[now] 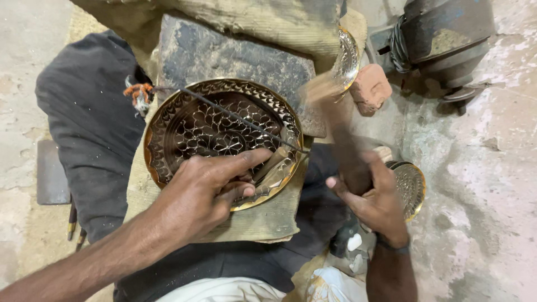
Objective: The person uses a hammer and chisel to engrave a decorative floral pattern into a brass plate. The plate rests on a cushioned block on the floor, and the person repeatedly strikes the chisel to create indentations in the metal.
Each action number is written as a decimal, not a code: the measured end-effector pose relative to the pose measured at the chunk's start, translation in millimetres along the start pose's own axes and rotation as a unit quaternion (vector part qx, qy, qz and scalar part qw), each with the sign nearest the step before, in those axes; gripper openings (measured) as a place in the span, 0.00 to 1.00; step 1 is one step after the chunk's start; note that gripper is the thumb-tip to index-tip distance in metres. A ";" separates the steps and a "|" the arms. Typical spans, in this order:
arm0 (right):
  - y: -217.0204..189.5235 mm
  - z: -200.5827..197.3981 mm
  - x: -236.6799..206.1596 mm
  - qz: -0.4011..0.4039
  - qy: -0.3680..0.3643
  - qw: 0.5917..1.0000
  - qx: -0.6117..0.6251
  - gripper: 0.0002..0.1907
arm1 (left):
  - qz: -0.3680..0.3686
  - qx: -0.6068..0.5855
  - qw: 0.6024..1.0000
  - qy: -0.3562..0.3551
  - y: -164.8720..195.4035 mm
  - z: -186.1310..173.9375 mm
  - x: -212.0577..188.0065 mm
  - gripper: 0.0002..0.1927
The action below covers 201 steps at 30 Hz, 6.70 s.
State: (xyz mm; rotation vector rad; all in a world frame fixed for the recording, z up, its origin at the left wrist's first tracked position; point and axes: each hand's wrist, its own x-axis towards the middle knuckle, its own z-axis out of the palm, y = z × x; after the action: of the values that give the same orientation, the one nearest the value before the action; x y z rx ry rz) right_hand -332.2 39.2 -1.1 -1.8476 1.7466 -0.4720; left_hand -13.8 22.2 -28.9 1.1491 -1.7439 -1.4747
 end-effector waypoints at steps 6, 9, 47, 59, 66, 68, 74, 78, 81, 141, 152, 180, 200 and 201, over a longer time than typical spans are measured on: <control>-5.5 0.5 0.9 0.028 -0.002 1.000 0.004 0.24 | 0.029 -0.002 1.000 0.009 -0.1 0.5 0.0 0.27; -6.6 -0.2 3.9 -0.107 -0.071 0.991 -0.022 0.25 | 0.042 -0.016 0.999 0.021 0.0 1.0 -0.1 0.27; -14.0 -14.0 12.8 -0.104 -0.095 0.990 0.014 0.21 | 0.058 -0.018 0.998 0.031 0.4 7.9 1.3 0.27; -17.5 -19.0 22.2 -0.010 -0.105 0.994 0.043 0.19 | -0.007 -0.037 0.999 0.024 -1.5 11.1 -0.8 0.28; -13.7 -22.3 22.1 -0.037 -0.049 0.998 0.022 0.23 | -0.021 -0.042 0.999 0.021 -3.1 12.6 -0.2 0.27; -13.1 -22.9 22.2 -0.101 -0.142 0.985 -0.005 0.25 | -0.010 -0.038 0.999 0.026 -1.3 12.1 0.1 0.26; -11.1 -24.2 25.0 -0.082 -0.140 0.985 -0.051 0.28 | -0.085 -0.016 0.996 -0.004 2.3 9.5 1.7 0.27; -10.0 -24.9 26.3 -0.011 -0.049 0.996 -0.072 0.25 | 0.008 -0.034 0.999 0.041 0.6 10.8 0.8 0.27; -10.0 -25.8 28.3 -0.148 -0.197 0.968 0.039 0.31 | 0.007 -0.033 0.999 0.036 -2.2 12.2 0.0 0.26; -45.6 77.9 1.1 0.045 -0.017 0.974 0.223 0.19 | -0.129 -0.508 0.849 -0.059 -28.5 40.1 -18.3 0.24; -12.3 50.1 -19.0 0.119 0.002 0.988 0.102 0.26 | -0.194 -0.144 0.970 0.029 2.0 -15.9 -17.8 0.29; 23.1 37.9 -38.0 -0.035 -0.041 0.984 0.170 0.25 | -0.073 0.144 0.983 -0.088 2.2 -15.2 0.8 0.29; 15.3 11.1 -16.4 0.037 -0.142 0.988 0.053 0.30 | 0.000 0.067 0.998 -0.005 -5.2 -12.2 -5.1 0.27; 16.9 10.8 -16.6 0.057 -0.186 0.981 0.005 0.31 | 0.005 0.077 0.997 -0.007 -5.1 -12.5 -4.3 0.27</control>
State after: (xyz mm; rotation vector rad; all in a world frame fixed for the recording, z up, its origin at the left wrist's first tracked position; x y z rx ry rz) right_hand -340.7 57.1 -17.9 -1.6891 1.5768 -0.0806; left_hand 0.1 20.0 -30.6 1.2077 -1.8986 -1.3643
